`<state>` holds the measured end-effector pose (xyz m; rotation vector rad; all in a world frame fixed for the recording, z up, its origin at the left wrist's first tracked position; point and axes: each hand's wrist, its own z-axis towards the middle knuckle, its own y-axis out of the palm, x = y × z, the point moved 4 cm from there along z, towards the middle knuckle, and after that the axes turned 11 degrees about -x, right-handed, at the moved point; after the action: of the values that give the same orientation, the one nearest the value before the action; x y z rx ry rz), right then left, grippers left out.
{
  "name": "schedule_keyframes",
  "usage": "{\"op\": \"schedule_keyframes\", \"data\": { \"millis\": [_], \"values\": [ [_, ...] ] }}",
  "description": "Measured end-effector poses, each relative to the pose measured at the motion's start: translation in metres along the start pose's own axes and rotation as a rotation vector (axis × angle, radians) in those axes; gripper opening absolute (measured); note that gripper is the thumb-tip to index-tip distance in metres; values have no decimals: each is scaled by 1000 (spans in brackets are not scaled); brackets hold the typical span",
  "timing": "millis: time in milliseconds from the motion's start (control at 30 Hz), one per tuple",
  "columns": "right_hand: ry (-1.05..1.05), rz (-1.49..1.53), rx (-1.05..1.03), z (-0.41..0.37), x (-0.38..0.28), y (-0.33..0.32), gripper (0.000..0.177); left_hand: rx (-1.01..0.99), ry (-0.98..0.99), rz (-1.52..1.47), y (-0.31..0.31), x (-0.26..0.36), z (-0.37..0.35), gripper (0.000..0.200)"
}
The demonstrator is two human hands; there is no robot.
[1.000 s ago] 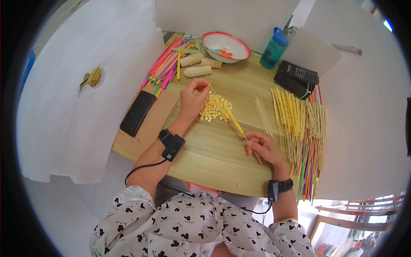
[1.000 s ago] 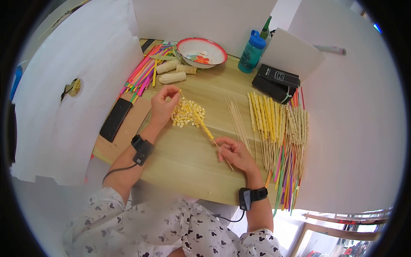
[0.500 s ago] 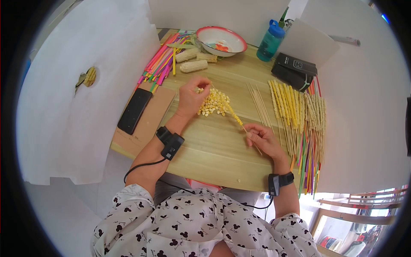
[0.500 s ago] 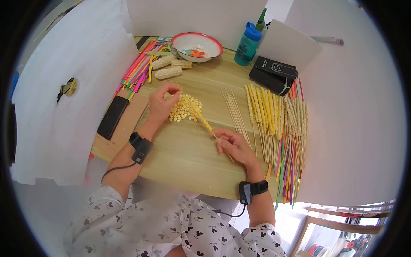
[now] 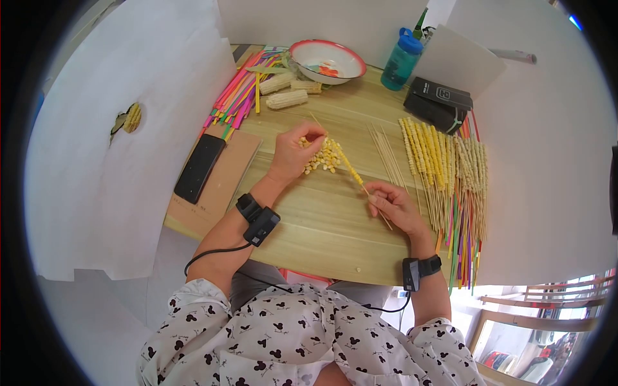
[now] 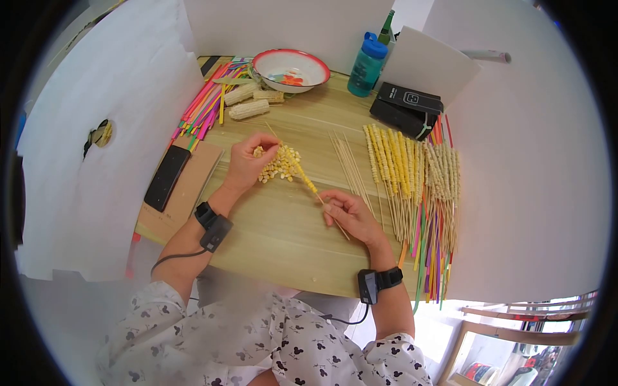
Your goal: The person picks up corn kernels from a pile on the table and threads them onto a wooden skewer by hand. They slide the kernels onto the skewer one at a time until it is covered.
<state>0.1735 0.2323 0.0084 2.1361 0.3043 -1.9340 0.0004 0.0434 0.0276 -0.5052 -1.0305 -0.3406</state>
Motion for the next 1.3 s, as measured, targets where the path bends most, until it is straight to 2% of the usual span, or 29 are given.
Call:
{"op": "schedule_keyframes", "data": {
  "millis": [300,733,767,833,900,967,1000,1067,1100,1167,1300],
  "values": [
    [50,-27,26,-1,-6,1,27,-107,-48,-1,10,1,-4,13],
    [38,-16,55,-1,-1,-1,24,-148,-21,77,12,3,-4,14],
    [55,-22,62,-1,-3,-1,24,-90,9,126,11,4,-4,15],
    [2,-5,135,-2,-8,-2,22,-57,62,155,11,5,-3,15],
    [-49,16,196,-7,-11,-7,20,110,23,185,0,1,-3,15],
    [-65,-52,400,-14,-13,-18,16,120,22,164,-8,-7,0,15],
    [-69,-52,412,-17,-11,-21,16,150,6,153,-13,-11,1,14],
    [-155,-126,631,-27,-13,-35,14,174,7,170,-19,-16,2,14],
    [-158,-127,638,-31,-13,-38,14,205,2,193,-22,-16,2,14],
    [-154,-291,844,-47,-16,-50,13,217,2,197,-26,-14,2,13],
    [-96,-453,951,-63,-15,-67,12,246,-7,222,-32,-15,3,12]
  ]
}}
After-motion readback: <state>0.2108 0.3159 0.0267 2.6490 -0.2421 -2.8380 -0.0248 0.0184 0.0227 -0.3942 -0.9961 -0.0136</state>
